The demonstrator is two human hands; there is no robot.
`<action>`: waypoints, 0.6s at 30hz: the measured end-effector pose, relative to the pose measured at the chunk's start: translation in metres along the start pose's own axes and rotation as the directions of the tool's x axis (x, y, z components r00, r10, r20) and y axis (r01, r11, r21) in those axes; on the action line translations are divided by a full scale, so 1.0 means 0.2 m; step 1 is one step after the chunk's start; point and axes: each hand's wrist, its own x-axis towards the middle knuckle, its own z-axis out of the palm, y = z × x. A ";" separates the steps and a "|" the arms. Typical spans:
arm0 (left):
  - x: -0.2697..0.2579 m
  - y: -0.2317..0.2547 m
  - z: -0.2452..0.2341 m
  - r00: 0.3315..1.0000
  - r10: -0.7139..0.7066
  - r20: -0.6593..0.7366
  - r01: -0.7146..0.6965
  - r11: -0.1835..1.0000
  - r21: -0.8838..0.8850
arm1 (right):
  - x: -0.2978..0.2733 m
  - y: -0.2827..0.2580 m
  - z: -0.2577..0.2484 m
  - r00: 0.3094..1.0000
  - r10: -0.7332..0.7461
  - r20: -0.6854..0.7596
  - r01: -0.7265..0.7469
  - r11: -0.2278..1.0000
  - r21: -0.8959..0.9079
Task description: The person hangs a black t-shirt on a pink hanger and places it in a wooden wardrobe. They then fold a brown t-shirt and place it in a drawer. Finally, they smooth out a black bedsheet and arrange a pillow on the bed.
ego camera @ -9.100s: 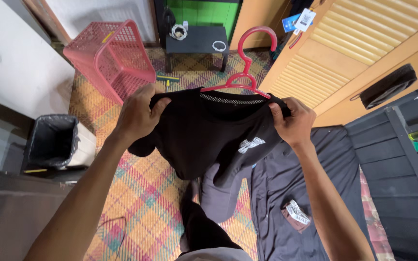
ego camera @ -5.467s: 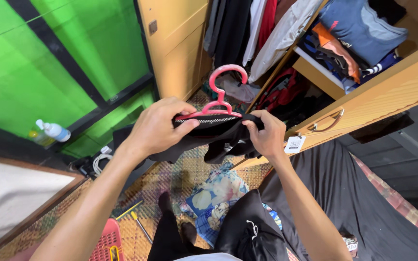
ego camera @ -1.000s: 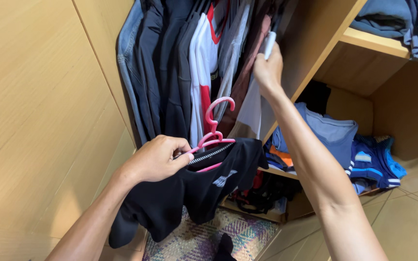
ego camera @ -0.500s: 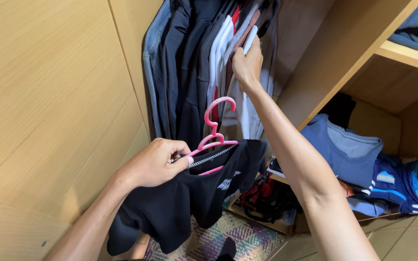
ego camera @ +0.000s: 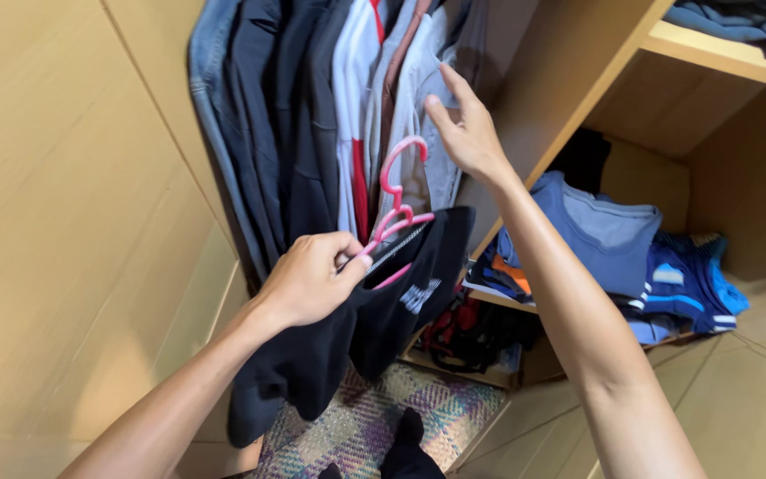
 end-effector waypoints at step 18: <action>0.91 0.21 0.44 0.977 -0.107 0.185 0.186 0.852 -0.489 | -0.68 -0.09 -0.36 0.990 0.115 -0.086 -0.101 0.982 0.160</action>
